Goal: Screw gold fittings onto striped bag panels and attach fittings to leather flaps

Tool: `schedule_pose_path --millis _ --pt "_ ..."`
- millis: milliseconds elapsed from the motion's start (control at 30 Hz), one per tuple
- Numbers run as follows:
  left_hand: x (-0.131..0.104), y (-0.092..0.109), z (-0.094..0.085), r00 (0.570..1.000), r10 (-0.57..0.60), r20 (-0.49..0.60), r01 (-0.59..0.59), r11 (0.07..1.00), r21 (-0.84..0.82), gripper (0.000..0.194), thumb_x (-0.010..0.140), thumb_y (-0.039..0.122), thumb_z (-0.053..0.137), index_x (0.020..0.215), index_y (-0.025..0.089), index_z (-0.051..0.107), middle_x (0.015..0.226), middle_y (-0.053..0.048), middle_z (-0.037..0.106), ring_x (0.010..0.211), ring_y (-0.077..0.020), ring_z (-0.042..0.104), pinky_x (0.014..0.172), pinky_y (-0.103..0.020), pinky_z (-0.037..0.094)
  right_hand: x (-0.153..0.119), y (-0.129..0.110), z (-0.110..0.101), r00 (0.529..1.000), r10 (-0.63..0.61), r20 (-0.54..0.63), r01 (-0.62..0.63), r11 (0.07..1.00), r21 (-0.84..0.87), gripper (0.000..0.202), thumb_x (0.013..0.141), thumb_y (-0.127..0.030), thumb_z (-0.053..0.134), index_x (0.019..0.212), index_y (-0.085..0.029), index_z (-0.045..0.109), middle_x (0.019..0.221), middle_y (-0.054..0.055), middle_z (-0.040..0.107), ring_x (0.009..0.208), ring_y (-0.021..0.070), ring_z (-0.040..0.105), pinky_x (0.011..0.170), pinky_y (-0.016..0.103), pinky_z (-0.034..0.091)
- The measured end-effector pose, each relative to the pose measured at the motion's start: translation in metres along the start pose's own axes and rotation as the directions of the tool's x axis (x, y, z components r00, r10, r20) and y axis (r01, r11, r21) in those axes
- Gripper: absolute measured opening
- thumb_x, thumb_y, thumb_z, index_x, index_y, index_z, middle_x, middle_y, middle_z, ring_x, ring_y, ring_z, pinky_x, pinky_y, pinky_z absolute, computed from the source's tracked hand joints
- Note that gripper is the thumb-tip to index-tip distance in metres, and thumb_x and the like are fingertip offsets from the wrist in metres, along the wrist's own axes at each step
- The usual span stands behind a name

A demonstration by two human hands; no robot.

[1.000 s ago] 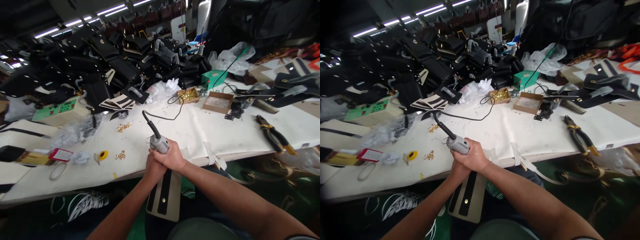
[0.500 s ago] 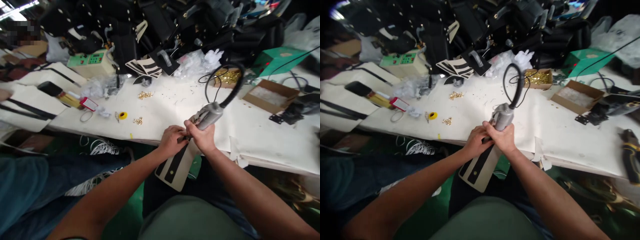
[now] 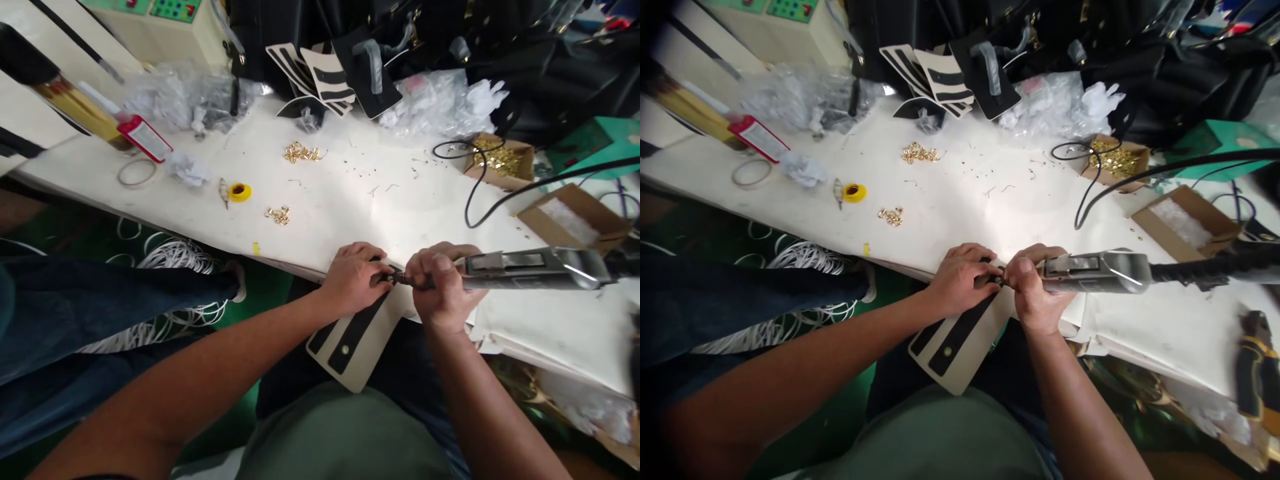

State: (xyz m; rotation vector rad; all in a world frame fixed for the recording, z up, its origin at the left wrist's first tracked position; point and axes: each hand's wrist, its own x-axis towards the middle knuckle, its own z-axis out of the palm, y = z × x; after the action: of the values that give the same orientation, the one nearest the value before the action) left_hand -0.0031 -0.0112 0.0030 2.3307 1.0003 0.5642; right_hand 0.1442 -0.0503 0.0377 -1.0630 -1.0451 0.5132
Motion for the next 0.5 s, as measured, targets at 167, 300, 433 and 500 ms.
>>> schedule_pose_path --millis 167,300,433,500 --pt "0.0006 -0.0005 -0.0022 1.0 0.021 0.018 -0.021 1.0 0.011 0.019 0.091 0.039 0.071 0.106 0.031 0.078 0.133 -0.001 0.069 0.13 -0.0261 0.054 0.105 -0.048 0.042 0.0012 0.0046 -0.0027 0.994 -0.003 0.11 0.01 0.998 -0.063 0.03 0.088 -0.041 0.073 0.076 -0.024 0.051 0.062 -0.005 0.052 0.049 0.0131 0.054 0.047 0.029 0.048" --pt "0.0012 -0.0006 -0.0022 1.0 0.026 0.017 -0.026 0.999 0.03 0.021 0.091 0.039 0.069 0.108 0.03 0.078 0.133 -0.001 0.069 0.129 -0.0263 0.054 0.105 -0.048 0.042 0.0017 0.0058 -0.0039 0.985 -0.007 0.17 0.026 0.993 -0.111 0.029 0.089 -0.042 0.072 0.076 -0.024 0.053 0.065 -0.002 0.057 0.054 0.0153 0.058 0.049 0.031 0.051" --pt "0.0015 -0.0013 -0.001 0.999 0.03 0.019 -0.031 0.999 0.042 0.021 0.091 0.04 0.069 0.108 0.031 0.078 0.134 -0.001 0.068 0.13 -0.0267 0.053 0.105 -0.047 0.042 0.0024 0.0044 -0.0037 0.978 -0.005 0.208 0.032 0.992 -0.123 0.028 0.09 -0.041 0.07 0.076 -0.025 0.053 0.065 -0.002 0.058 0.055 0.0158 0.059 0.051 0.031 0.052" --pt "0.0016 -0.0013 -0.0006 0.999 0.034 0.02 -0.035 0.999 0.041 0.02 0.091 0.04 0.069 0.106 0.031 0.078 0.134 0.0 0.068 0.129 -0.0267 0.053 0.105 -0.048 0.041 0.003 0.0035 -0.0036 0.98 0.002 0.201 0.022 0.993 -0.115 0.028 0.09 -0.041 0.069 0.076 -0.024 0.052 0.062 -0.003 0.056 0.053 0.015 0.058 0.05 0.031 0.051"
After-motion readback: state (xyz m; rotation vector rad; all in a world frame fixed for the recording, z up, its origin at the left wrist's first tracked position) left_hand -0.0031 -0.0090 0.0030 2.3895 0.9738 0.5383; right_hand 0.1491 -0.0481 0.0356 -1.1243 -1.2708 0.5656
